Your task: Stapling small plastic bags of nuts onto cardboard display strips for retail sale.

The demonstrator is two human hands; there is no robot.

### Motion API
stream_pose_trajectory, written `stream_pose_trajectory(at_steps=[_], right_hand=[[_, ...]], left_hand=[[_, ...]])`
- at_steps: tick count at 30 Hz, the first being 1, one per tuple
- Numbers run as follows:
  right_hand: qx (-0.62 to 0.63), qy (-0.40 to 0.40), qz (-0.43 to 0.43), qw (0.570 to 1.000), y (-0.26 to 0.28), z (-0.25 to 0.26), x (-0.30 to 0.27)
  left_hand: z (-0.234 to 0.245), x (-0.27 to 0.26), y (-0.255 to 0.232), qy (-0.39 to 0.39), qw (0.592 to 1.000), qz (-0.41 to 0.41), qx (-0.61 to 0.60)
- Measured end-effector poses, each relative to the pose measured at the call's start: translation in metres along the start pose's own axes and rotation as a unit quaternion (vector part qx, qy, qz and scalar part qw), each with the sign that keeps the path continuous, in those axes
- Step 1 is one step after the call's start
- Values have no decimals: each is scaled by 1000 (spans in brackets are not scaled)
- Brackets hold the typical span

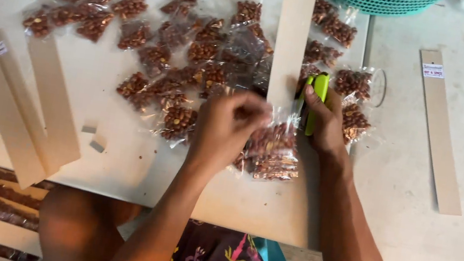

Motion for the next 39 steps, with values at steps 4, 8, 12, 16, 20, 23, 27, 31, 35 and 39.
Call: stream_pose_trajectory(at_steps=[4,8,12,16,20,23,27,31,35,39], right_hand=[[-21,55,29,998,-9,16,11],[-50,89,28,994,16,5,5],[-22,100,21,994,24,-4,1],[-29,97,16,995,17,-2,3],[-56,16,13,998,30,-6,2],[-2,-84,53,995,54,-26,1],[-13,-202,87,975,69,-34,-3],[-110,-146,-9,983,84,-61,-18],[-106,-119,-4,987,69,-60,-14],[-144,-125,119,974,54,-63,-9]], left_hand=[[-30,41,16,-3,992,117,38],[-41,39,30,-20,991,123,41],[-36,42,27,15,993,120,2],[-37,40,32,5,995,98,-36],[-38,37,32,-19,997,74,-27],[-36,27,21,-40,997,51,-32],[-42,18,8,-48,998,45,2],[-43,15,-5,-74,996,24,48],[-45,11,-2,-82,994,56,47],[-45,8,1,-75,995,31,50]])
Point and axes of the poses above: each hand's wrist, its own x-axis towards the middle knuckle, its own z-axis out of the back of the hand, y = z × x, the point moved 1 cm from there along x, towards the middle knuckle, and after that the axes turned 5 degrees about x, right-handed, at the moved point
